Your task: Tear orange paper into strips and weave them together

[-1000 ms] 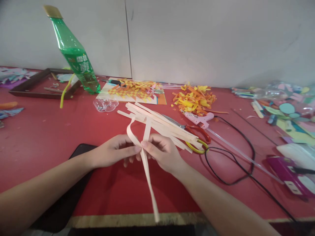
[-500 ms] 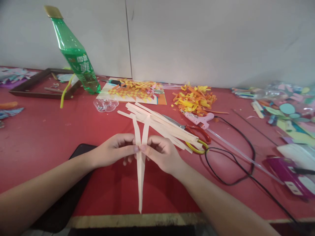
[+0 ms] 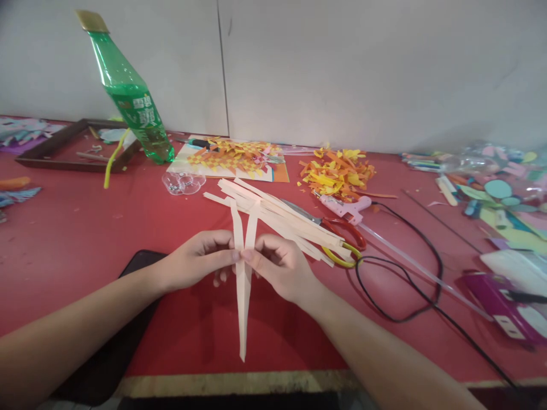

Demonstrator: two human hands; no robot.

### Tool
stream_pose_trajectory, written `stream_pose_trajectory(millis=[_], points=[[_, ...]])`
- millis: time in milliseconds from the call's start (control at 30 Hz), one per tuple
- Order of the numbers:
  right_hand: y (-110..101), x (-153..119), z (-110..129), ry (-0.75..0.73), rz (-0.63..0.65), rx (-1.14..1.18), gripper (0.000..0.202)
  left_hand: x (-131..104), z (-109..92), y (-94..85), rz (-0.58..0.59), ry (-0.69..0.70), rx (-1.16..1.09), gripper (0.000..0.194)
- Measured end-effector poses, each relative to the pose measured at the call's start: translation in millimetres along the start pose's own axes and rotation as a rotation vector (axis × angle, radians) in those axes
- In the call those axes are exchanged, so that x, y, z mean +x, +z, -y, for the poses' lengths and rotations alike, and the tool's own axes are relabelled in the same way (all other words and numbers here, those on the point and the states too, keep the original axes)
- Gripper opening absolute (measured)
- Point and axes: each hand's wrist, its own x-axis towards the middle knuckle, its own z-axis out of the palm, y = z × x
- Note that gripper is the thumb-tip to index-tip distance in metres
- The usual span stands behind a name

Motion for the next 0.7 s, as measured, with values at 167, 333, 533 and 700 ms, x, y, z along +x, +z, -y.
stream_pose_trajectory(millis=[167,333,533,700], points=[[0.1,-0.1,0.9,-0.006,-0.013,-0.004,0.031,0.6,-0.1,0.1,-0.012,0.000,-0.012,0.021],[0.3,0.4,4.8,-0.054,-0.016,0.007,0.028,-1.0,-1.7,-1.1,0.002,-0.015,-0.020,0.021],[-0.7,1.3,3.4,-0.032,-0.057,0.029,0.032,-3.0,-1.7,0.3,0.176,-0.035,-0.011,0.024],[-1.7,0.9,-1.4,0.016,0.079,0.119,0.042,-0.9,-1.2,-1.2,0.147,-0.014,0.012,0.024]])
